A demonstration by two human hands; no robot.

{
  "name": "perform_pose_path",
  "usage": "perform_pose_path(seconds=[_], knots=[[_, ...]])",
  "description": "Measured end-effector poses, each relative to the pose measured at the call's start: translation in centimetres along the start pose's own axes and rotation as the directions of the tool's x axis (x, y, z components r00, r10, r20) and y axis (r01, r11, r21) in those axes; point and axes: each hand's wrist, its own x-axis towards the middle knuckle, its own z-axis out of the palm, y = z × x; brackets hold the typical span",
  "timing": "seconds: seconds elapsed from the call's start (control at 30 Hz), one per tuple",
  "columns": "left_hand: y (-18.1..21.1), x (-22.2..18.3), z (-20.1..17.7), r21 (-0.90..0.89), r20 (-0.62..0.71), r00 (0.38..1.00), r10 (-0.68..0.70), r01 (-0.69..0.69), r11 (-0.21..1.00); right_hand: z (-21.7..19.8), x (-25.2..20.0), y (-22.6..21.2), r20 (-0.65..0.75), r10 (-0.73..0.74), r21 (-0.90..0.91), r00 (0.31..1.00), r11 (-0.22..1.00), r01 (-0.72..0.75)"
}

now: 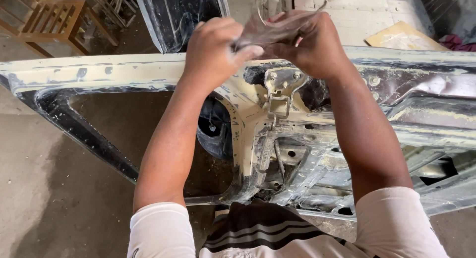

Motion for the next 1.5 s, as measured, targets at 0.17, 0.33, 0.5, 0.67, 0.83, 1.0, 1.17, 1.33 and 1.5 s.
perform_pose_path(seconds=[0.17, 0.33, 0.5, 0.67, 0.83, 1.0, 1.17, 1.33, 1.5], knots=[[-5.2, -4.5, 2.9, 0.073, -0.383, 0.916, 0.121, -0.101, 0.992, 2.1, -0.9, 6.1, -0.284, -0.036, 0.222, 0.958, 0.97, 0.103], [-7.1, -6.6, 6.3, 0.289, -0.396, 0.912, 0.109, 0.011, 0.957, 5.4, -1.3, 6.8, -0.276, -0.016, 0.321, 0.961, 0.941, 0.109], [-7.1, -7.0, 6.5, 0.251, -0.38, 0.921, 0.092, 0.006, 0.968, 4.6, -1.6, 5.9, -0.289, 0.092, 0.07, 0.953, 0.995, -0.074], [-7.0, -6.7, 6.3, 0.268, -0.366, 0.926, 0.094, 0.008, 0.964, 1.8, -2.4, 6.9, -0.172, 0.024, -0.115, 0.985, 0.992, -0.045], [-7.0, -6.7, 6.3, 0.265, -0.359, 0.928, 0.095, 0.004, 0.964, 4.4, -1.2, 8.6, -0.136, -0.303, -0.404, 0.943, 0.886, 0.227], [-7.2, -6.5, 6.7, 0.277, -0.374, 0.922, 0.095, 0.013, 0.961, 7.6, -0.2, 10.9, -0.327, -0.242, -0.603, 0.914, 0.798, -0.005], [-7.1, -6.5, 6.7, 0.284, -0.379, 0.921, 0.095, 0.018, 0.959, 6.3, -0.8, 12.1, -0.377, -0.104, -0.462, 0.92, 0.882, -0.09], [-6.6, -5.8, 7.3, 0.253, -0.412, 0.911, 0.007, 0.107, 0.961, 7.6, 0.2, 10.1, -0.414, 0.241, -0.089, 0.878, 0.949, -0.302], [-7.3, -6.1, 7.6, 0.263, -0.434, 0.899, 0.065, 0.057, 0.963, 7.3, 0.8, 11.8, -0.321, -0.188, -0.595, 0.928, 0.803, -0.043]])
